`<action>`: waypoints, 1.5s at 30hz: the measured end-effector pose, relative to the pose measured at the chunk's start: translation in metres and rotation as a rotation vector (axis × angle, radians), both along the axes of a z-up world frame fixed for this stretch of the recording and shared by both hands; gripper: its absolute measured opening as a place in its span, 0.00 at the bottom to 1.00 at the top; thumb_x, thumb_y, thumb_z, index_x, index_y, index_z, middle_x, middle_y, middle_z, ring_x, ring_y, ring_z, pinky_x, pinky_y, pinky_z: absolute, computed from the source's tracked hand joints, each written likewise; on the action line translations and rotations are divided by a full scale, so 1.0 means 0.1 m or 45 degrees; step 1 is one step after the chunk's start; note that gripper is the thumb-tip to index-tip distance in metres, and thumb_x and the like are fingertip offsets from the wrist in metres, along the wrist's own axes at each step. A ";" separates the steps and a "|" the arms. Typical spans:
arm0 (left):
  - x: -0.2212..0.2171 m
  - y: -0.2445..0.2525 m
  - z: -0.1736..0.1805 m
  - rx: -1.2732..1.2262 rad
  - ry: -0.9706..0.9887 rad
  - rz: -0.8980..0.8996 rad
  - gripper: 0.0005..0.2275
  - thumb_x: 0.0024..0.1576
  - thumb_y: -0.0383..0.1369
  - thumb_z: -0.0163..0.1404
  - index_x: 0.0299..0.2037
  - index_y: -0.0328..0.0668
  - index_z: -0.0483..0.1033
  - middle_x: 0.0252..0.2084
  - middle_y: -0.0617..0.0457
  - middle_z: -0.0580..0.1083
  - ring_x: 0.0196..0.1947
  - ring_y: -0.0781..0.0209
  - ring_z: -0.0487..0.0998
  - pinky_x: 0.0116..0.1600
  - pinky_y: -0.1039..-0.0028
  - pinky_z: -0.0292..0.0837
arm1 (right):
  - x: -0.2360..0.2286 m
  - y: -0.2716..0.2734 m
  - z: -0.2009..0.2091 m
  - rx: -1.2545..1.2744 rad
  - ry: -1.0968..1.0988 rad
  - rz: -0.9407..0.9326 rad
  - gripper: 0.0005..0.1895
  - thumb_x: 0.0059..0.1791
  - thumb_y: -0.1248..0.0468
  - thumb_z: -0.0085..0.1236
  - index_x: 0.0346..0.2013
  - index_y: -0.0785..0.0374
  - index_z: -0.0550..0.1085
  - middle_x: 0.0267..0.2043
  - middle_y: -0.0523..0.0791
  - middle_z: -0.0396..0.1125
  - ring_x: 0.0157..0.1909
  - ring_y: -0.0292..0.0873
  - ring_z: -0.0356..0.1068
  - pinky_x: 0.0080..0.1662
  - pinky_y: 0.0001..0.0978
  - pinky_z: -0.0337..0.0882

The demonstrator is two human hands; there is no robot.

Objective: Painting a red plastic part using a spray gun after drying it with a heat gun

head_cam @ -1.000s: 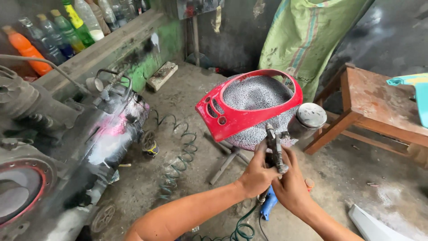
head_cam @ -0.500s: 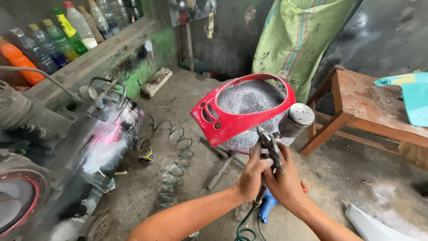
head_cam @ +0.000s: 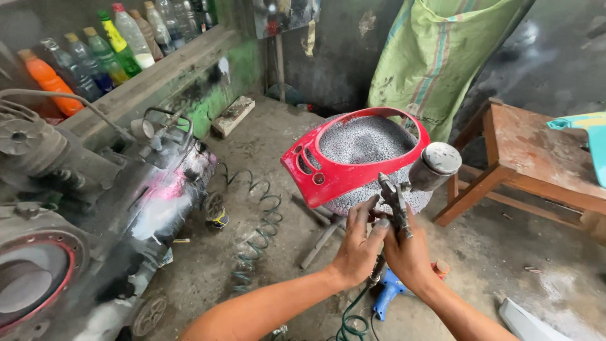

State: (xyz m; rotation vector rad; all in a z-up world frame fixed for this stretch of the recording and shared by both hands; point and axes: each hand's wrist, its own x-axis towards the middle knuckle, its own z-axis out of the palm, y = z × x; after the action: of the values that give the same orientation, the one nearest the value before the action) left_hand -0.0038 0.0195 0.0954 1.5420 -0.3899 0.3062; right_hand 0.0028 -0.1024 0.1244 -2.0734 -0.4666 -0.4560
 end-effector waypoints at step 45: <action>1.34 4.44 -0.81 1.105 0.384 1.263 0.35 0.52 0.29 0.59 0.70 0.31 0.59 0.72 0.35 0.57 0.71 0.37 0.62 0.73 0.57 0.63 | 1.32 3.74 -0.65 0.189 0.302 0.314 0.16 0.54 0.64 0.50 0.56 0.63 0.71 0.40 0.61 0.70 0.45 0.71 0.72 0.48 0.62 0.71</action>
State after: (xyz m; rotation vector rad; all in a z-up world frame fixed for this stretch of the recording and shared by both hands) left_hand 0.1307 0.4636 0.0149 2.5243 0.6122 0.7102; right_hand 0.1353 0.2712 0.0597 -1.8679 -0.5217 -0.0938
